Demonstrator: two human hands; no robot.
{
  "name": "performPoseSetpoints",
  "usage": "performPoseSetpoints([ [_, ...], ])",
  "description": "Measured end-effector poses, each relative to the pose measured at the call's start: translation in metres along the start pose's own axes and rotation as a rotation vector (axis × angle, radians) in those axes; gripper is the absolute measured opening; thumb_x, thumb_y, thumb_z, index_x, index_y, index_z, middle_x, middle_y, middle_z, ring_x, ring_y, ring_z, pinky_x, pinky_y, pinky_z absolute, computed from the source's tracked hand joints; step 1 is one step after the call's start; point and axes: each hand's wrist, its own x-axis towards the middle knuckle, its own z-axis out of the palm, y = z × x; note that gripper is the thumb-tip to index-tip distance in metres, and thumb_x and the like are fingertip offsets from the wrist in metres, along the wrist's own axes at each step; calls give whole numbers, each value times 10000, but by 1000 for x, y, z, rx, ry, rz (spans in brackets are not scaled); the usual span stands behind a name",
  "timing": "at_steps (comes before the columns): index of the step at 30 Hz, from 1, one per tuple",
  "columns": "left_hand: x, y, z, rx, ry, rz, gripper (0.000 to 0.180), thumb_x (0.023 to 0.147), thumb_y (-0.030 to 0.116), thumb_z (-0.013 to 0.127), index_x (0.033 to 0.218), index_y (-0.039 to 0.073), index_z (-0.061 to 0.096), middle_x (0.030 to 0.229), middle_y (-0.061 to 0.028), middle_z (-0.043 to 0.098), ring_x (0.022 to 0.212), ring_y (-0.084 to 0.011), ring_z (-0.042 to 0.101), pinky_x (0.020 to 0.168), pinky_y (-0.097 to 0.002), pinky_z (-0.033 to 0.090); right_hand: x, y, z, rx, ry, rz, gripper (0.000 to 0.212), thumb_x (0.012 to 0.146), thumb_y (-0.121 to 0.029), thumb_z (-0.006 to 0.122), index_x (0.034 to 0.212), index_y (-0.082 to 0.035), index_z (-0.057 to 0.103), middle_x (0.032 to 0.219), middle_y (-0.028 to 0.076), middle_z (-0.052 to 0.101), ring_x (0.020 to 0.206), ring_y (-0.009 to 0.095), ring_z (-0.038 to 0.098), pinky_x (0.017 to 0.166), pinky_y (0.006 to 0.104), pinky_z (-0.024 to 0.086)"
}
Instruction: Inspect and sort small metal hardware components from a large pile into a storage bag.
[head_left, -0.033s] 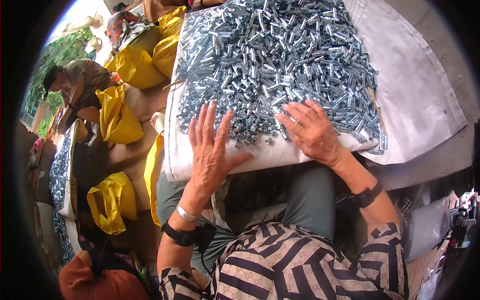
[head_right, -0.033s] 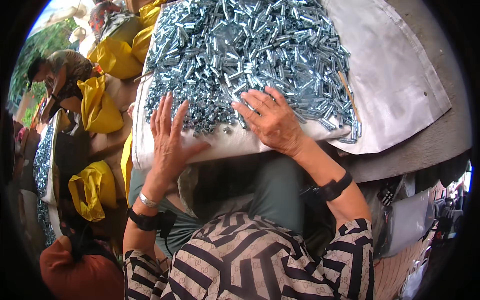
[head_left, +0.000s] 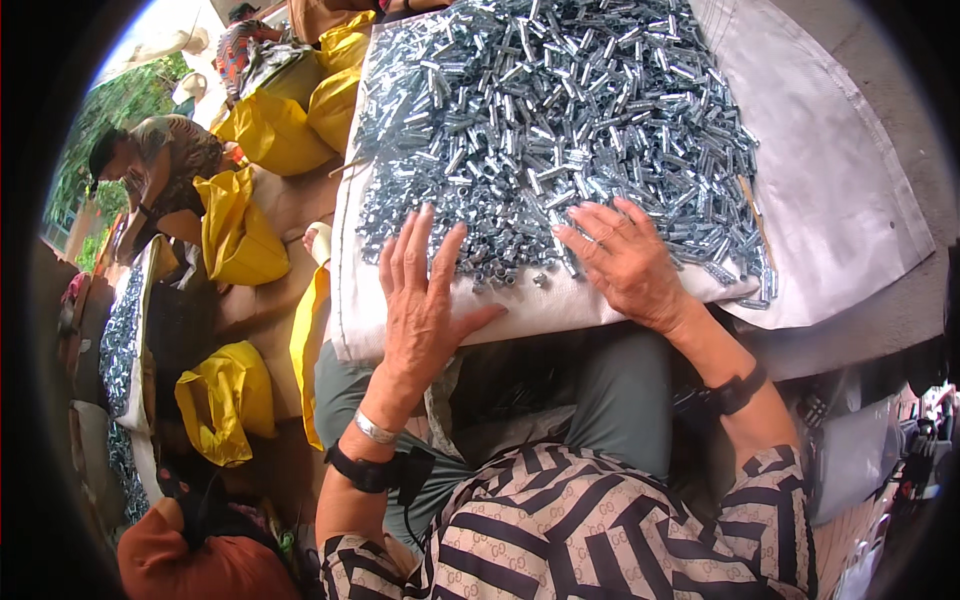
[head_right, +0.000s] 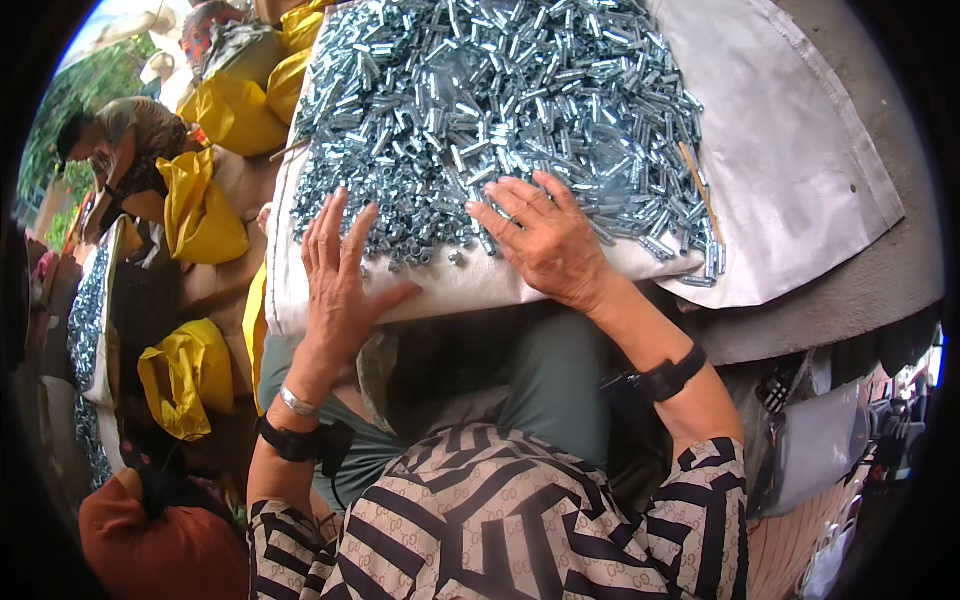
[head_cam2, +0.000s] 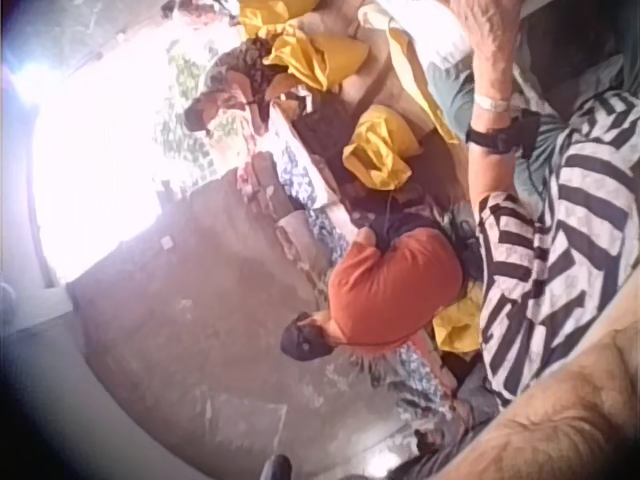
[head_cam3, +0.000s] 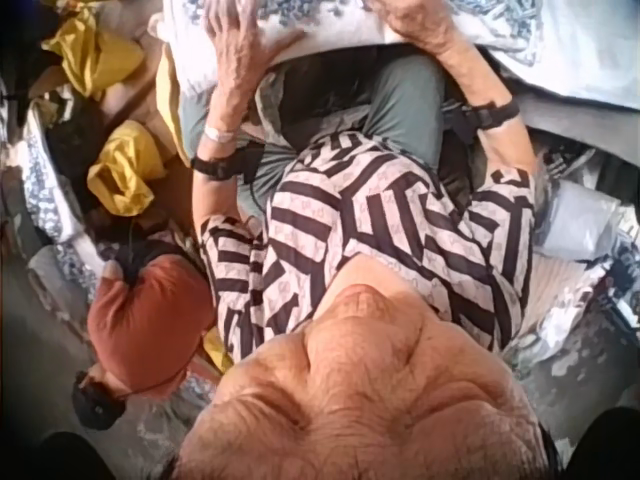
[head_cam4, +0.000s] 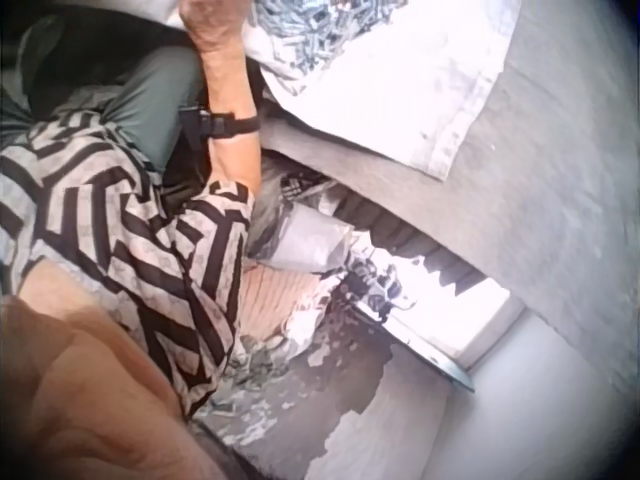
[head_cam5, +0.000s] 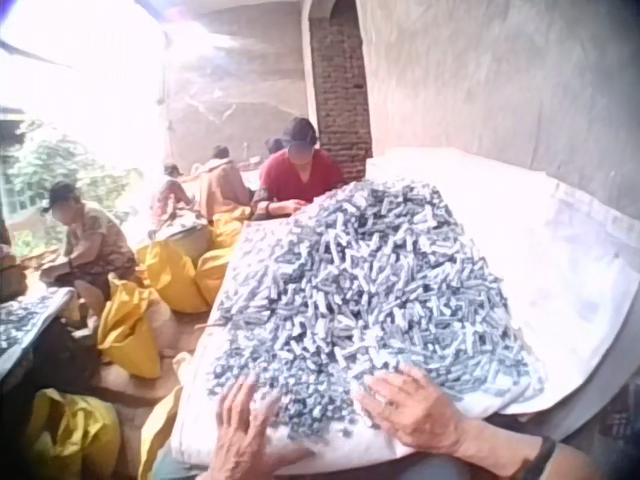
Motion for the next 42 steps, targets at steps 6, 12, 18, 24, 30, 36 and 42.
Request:
performPoseSetpoints([
  [6, -11, 11, 0, -64, 94, -62, 304, 778, 204, 766, 1026, 128, 607, 955, -41, 617, 895, -258, 564, 791, -388, 413, -4, 4, 7, 22, 41, 13, 444, 856, -28, 601, 1289, -124, 596, 1235, 78, 634, 1184, 224, 576, 1096, 450, 349],
  [12, -9, 14, 6, -84, 93, -62, 190, 768, 125, 766, 929, 101, 669, 918, -42, 655, 859, -258, 592, 794, -372, 448, -7, 8, 6, 161, 209, 149, 341, 861, -43, 660, 1194, -83, 602, 1137, 70, 662, 1097, 242, 615, 1032, 438, 415],
  [18, -9, 5, 5, -124, 99, 24, 184, 766, 106, 758, 925, 121, 667, 930, -14, 676, 879, -230, 604, 790, -364, 450, -15, -11, -15, 679, 247, 553, 180, 916, -115, 676, 1083, -49, 661, 945, 43, 672, 877, 155, 640, 791, 292, 507],
  [24, -7, 5, 2, -111, 159, 74, 175, 765, 59, 750, 920, 104, 684, 906, -33, 675, 817, -237, 615, 736, -363, 480, -16, -29, -28, 1295, 266, 836, 227, 974, -138, 628, 1153, 1, 640, 913, 22, 658, 812, 86, 637, 751, 217, 512],
  [30, -7, 26, -12, -428, 219, -225, 162, 804, -10, 723, 948, 62, 704, 921, -90, 675, 833, -263, 660, 736, -345, 533, -18, -44, -33, 1383, 280, 842, 206, 968, -125, 634, 1133, -1, 641, 918, 32, 659, 827, 88, 647, 779, 232, 533],
  [36, -5, 2, 1, -417, 353, -239, 152, 804, -31, 727, 937, 40, 708, 911, -87, 681, 796, -187, 665, 722, -292, 534, -13, -76, -30, 1425, 274, 822, 190, 969, -110, 631, 1120, 5, 640, 911, 27, 656, 814, 90, 649, 781, 231, 536],
  [42, -20, 4, -25, -586, 394, -403, 173, 850, -47, 697, 1017, -5, 685, 963, -58, 665, 841, -133, 677, 751, -245, 550, -24, -86, -23, 1350, 139, 830, 187, 971, -100, 625, 1124, 5, 637, 899, 25, 666, 830, 84, 654, 764, 218, 533],
])
